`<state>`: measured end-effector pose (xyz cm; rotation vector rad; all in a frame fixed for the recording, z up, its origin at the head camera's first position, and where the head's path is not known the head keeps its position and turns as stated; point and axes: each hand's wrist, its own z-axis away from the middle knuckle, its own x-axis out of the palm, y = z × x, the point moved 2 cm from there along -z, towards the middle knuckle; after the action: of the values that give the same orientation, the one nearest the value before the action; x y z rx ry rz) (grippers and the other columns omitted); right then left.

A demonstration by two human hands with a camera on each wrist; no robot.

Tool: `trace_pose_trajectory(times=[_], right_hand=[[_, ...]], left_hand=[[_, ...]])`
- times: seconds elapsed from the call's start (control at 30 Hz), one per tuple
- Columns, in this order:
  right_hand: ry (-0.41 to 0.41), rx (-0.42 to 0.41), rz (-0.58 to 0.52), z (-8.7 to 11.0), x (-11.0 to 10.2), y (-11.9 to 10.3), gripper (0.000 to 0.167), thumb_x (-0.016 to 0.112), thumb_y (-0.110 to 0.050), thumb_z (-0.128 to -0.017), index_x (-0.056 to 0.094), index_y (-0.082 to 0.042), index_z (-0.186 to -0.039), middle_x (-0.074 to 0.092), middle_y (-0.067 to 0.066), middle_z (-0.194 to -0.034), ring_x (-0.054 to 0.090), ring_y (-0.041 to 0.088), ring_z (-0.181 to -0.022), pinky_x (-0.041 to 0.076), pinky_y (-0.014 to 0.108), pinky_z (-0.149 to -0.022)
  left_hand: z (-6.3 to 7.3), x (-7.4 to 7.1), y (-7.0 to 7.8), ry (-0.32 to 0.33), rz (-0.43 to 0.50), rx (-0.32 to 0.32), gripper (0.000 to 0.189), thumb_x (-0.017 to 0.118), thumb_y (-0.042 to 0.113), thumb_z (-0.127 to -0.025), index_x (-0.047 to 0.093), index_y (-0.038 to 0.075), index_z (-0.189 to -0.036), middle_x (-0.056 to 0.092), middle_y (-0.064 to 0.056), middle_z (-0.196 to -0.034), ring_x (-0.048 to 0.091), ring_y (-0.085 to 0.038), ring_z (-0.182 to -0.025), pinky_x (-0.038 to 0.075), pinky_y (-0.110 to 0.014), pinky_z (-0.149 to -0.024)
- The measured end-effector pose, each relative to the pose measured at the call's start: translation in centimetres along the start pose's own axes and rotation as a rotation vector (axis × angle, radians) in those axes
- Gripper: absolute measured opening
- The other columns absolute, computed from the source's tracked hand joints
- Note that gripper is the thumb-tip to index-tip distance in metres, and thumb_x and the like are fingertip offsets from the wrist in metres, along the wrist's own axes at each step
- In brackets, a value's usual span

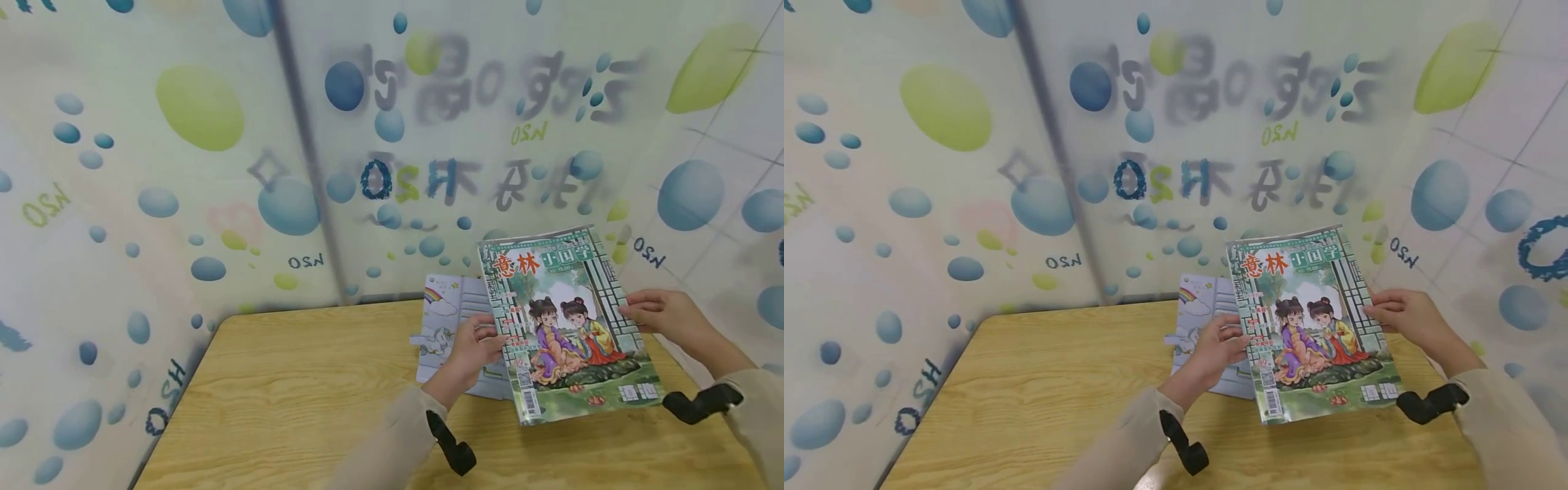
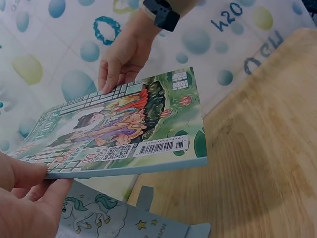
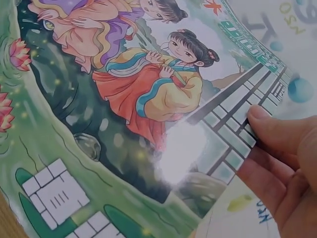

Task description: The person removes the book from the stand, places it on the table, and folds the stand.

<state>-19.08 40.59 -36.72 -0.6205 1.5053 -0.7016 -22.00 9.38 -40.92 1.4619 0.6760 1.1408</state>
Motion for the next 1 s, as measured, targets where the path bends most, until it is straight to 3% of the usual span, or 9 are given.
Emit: trace_pose_trajectory(times=[0.47, 0.6, 0.7, 0.77, 0.9, 0.97, 1.0], right_hand=[[0.035, 0.050, 0.050, 1.3, -1.1, 4.3, 0.061, 0.057, -0.031, -0.091, 0.042, 0.021, -0.119, 0.052, 0.038, -0.110, 0.051, -0.010, -0.070, 0.053, 0.033, -0.064], [0.056, 0.078, 0.085, 1.2, -1.5, 5.7, 0.064, 0.058, -0.032, -0.090, 0.040, 0.022, -0.119, 0.050, 0.040, -0.110, 0.056, 0.000, -0.071, 0.053, 0.036, -0.063], [0.049, 0.101, 0.086, 1.0, -1.9, 7.6, 0.068, 0.060, -0.035, -0.088, 0.041, 0.023, -0.117, 0.052, 0.039, -0.108, 0.061, 0.017, -0.076, 0.053, 0.039, -0.063], [0.051, 0.135, 0.065, 0.7, -2.2, 9.3, 0.066, 0.063, -0.036, -0.086, 0.045, 0.020, -0.116, 0.058, 0.033, -0.101, 0.061, 0.020, -0.076, 0.053, 0.040, -0.062], [0.061, 0.184, 0.036, 0.4, -2.8, 12.2, 0.060, 0.067, -0.038, -0.082, 0.053, 0.013, -0.111, 0.065, 0.016, -0.088, 0.061, 0.015, -0.071, 0.052, 0.041, -0.059], [0.058, 0.172, 0.048, 0.6, -2.9, 12.7, 0.066, 0.066, -0.042, -0.082, 0.051, 0.015, -0.113, 0.064, 0.022, -0.092, 0.061, 0.019, -0.074, 0.052, 0.041, -0.059], [0.078, 0.200, 0.052, 0.7, -2.9, 12.8, 0.065, 0.067, -0.042, -0.081, 0.053, 0.014, -0.111, 0.064, 0.018, -0.089, 0.061, 0.017, -0.072, 0.052, 0.040, -0.058]], left_hand=[[-0.1, 3.9, -3.7, 0.072, 0.068, -0.044, 0.023, 0.057, -0.010, -0.084, 0.054, 0.003, -0.103, 0.060, -0.006, -0.080, 0.059, -0.015, -0.067, 0.052, -0.041, -0.070], [-0.1, 4.9, -4.6, 0.116, 0.094, -0.064, 0.023, 0.057, -0.011, -0.083, 0.053, 0.004, -0.101, 0.060, -0.007, -0.079, 0.060, -0.019, -0.068, 0.053, -0.038, -0.067], [-0.2, 5.7, -5.3, 0.142, 0.107, -0.071, 0.025, 0.057, -0.013, -0.082, 0.053, 0.004, -0.100, 0.061, -0.008, -0.079, 0.062, -0.021, -0.070, 0.053, -0.037, -0.066], [-0.3, 6.2, -5.8, 0.155, 0.112, -0.085, 0.025, 0.058, -0.013, -0.082, 0.054, 0.004, -0.099, 0.061, -0.008, -0.078, 0.062, -0.022, -0.069, 0.053, -0.037, -0.065], [-0.6, 7.1, -6.8, 0.173, 0.112, -0.106, 0.026, 0.058, -0.014, -0.081, 0.054, 0.006, -0.097, 0.060, -0.006, -0.077, 0.060, -0.018, -0.066, 0.053, -0.033, -0.062], [-0.7, 7.5, -7.2, 0.185, 0.119, -0.112, 0.026, 0.059, -0.014, -0.080, 0.054, 0.007, -0.096, 0.059, -0.006, -0.078, 0.059, -0.016, -0.065, 0.052, -0.032, -0.061], [-0.7, 7.7, -7.4, 0.190, 0.115, -0.112, 0.026, 0.059, -0.014, -0.080, 0.054, 0.007, -0.096, 0.059, -0.006, -0.078, 0.058, -0.015, -0.064, 0.052, -0.031, -0.060]])
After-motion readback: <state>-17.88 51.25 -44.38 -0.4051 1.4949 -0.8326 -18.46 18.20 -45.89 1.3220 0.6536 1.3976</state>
